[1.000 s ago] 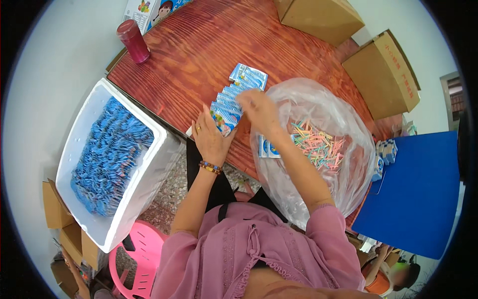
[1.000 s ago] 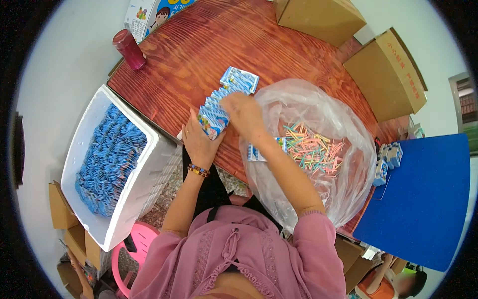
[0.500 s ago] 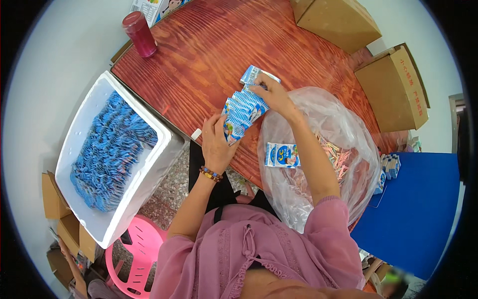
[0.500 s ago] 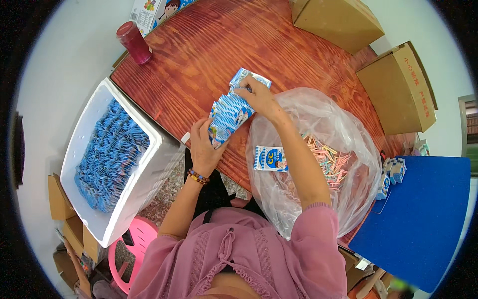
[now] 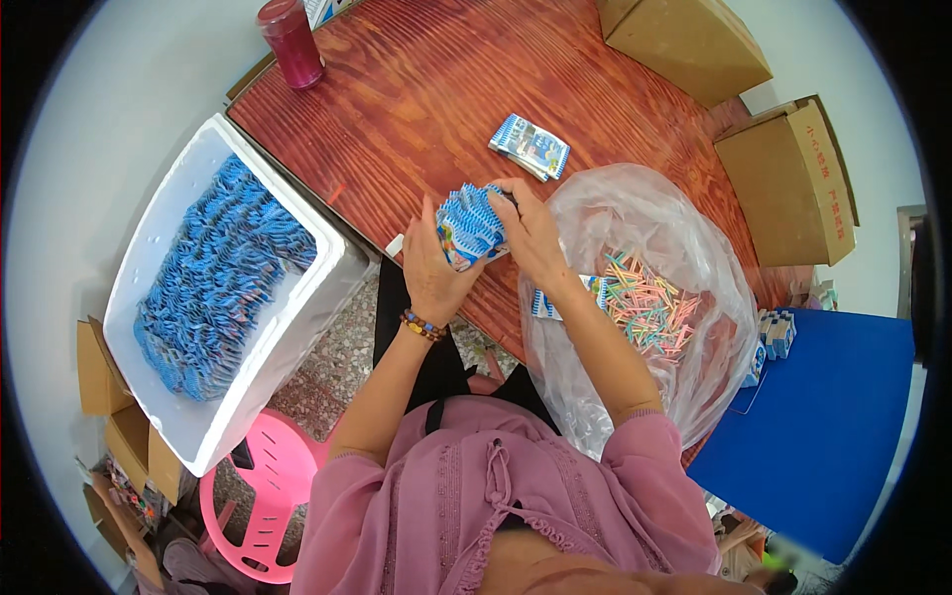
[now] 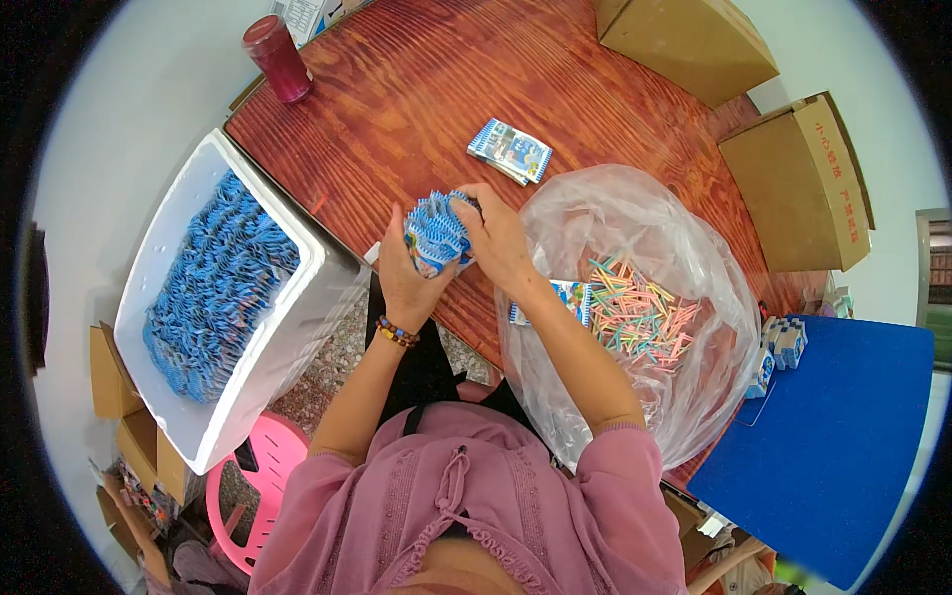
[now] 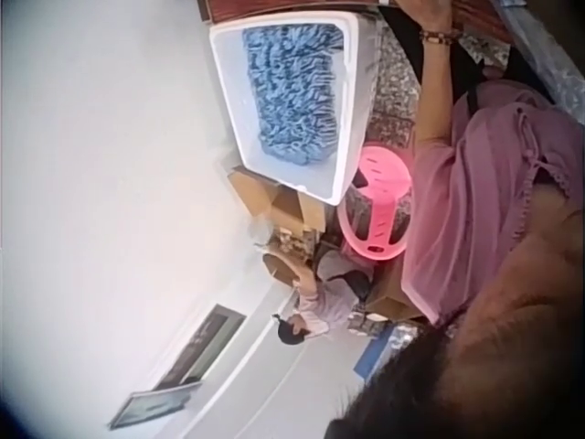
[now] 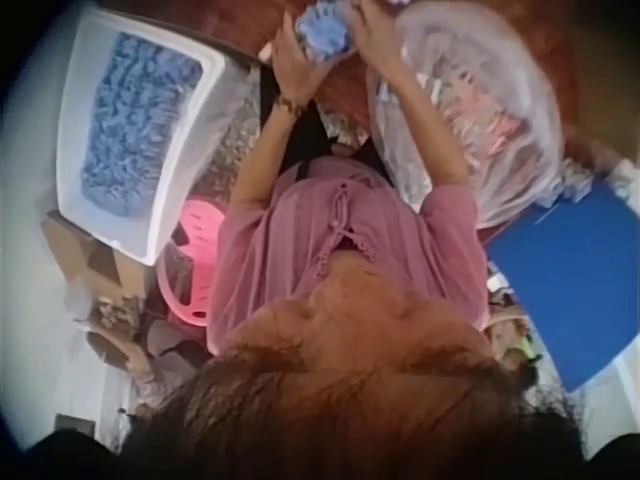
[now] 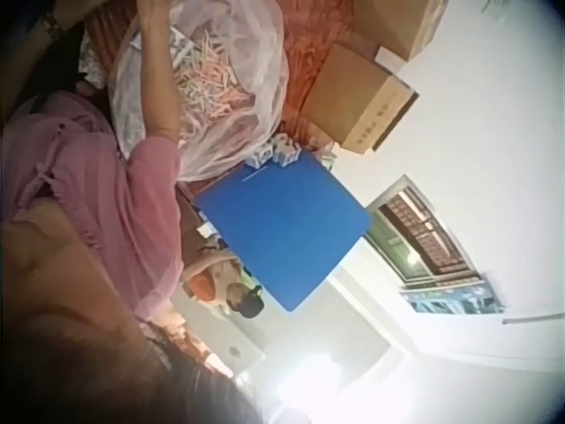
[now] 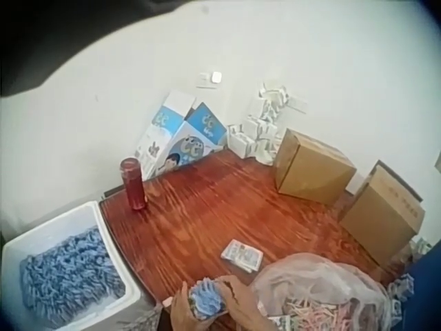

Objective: The recorder is sorting small blue toy packages from a large bag into a white sorting bin.

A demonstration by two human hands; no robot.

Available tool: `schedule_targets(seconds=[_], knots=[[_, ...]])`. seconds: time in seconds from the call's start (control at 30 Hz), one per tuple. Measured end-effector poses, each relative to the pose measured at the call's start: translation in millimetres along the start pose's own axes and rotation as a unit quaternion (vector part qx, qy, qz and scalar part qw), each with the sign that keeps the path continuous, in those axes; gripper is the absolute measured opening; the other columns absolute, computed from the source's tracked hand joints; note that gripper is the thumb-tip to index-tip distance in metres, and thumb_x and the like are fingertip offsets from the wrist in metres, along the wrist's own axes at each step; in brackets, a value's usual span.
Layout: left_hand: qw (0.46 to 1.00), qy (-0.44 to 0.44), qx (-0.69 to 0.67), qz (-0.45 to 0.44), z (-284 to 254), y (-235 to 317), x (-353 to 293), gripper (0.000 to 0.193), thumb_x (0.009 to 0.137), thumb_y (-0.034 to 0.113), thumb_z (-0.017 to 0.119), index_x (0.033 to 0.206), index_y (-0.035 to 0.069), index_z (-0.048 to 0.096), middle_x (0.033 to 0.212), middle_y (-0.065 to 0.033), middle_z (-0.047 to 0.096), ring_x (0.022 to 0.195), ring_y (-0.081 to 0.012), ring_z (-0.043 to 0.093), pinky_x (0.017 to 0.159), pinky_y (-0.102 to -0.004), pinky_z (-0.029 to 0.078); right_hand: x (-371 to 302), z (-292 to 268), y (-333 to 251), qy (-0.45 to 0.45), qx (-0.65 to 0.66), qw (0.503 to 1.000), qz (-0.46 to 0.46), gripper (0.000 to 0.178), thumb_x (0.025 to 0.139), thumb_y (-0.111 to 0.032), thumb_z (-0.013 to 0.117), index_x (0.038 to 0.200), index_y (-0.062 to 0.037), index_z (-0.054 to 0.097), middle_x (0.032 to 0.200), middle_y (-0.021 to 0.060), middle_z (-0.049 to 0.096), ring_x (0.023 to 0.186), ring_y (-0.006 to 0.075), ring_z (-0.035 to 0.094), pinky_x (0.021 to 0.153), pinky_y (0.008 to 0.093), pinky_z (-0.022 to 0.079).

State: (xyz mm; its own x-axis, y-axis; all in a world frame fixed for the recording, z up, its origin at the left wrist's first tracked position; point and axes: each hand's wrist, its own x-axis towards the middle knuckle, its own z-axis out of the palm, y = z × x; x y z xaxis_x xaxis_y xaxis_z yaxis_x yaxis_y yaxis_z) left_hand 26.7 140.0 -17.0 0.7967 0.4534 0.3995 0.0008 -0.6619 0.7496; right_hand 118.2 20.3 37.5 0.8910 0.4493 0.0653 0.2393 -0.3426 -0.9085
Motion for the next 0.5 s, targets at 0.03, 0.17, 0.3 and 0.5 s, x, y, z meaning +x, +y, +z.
schedule_targets(seconds=[0.03,0.17,0.3,0.5], knots=[[0.999,-0.018,-0.032,-0.007,-0.2,-0.6,1.3,0.092,0.064,0.024,0.085,0.139,-0.001,0.036,0.124,-0.0187,0.053,0.116,-0.0368,0.051,0.100,-0.0455,0.039,0.0,-4.0,6.9,0.001,0.000,1.000,0.000,0.023,0.095,-0.019,0.056,0.109,-0.0015,0.056,0.097,0.0167,0.064,0.092,0.0265,0.064,0.078,0.0367,0.048],[0.989,-0.074,-0.112,-0.056,-6.8,-0.2,4.9,0.077,0.064,0.019,0.083,0.129,0.003,0.046,0.119,-0.0186,0.054,0.112,-0.0357,0.053,0.092,-0.0425,0.044,-5.3,-37.3,13.2,-0.199,0.124,0.972,0.003,0.053,0.087,-0.012,0.065,0.135,-0.0037,0.043,0.126,0.0114,0.054,0.117,0.0201,0.051,0.096,0.0329,0.042],[0.982,-0.069,-0.156,-0.086,-5.2,-3.9,4.6,0.068,0.065,0.017,0.082,0.122,0.003,0.049,0.116,-0.0179,0.055,0.111,-0.0359,0.053,0.092,-0.0422,0.044,-9.7,-49.6,9.7,-0.308,0.061,0.949,-0.027,0.080,0.079,-0.006,0.072,0.146,-0.0060,0.029,0.132,0.0093,0.049,0.118,0.0172,0.048,0.099,0.0306,0.040],[0.979,-0.084,-0.176,-0.059,-2.0,-16.5,1.3,0.066,0.065,0.015,0.081,0.121,0.002,0.049,0.118,-0.0166,0.054,0.113,-0.0343,0.051,0.097,-0.0425,0.041,-9.4,-32.7,20.8,-0.209,0.073,0.975,-0.006,0.065,0.083,-0.006,0.066,0.141,-0.0053,0.036,0.126,0.0098,0.054,0.114,0.0172,0.054,0.096,0.0305,0.042]])
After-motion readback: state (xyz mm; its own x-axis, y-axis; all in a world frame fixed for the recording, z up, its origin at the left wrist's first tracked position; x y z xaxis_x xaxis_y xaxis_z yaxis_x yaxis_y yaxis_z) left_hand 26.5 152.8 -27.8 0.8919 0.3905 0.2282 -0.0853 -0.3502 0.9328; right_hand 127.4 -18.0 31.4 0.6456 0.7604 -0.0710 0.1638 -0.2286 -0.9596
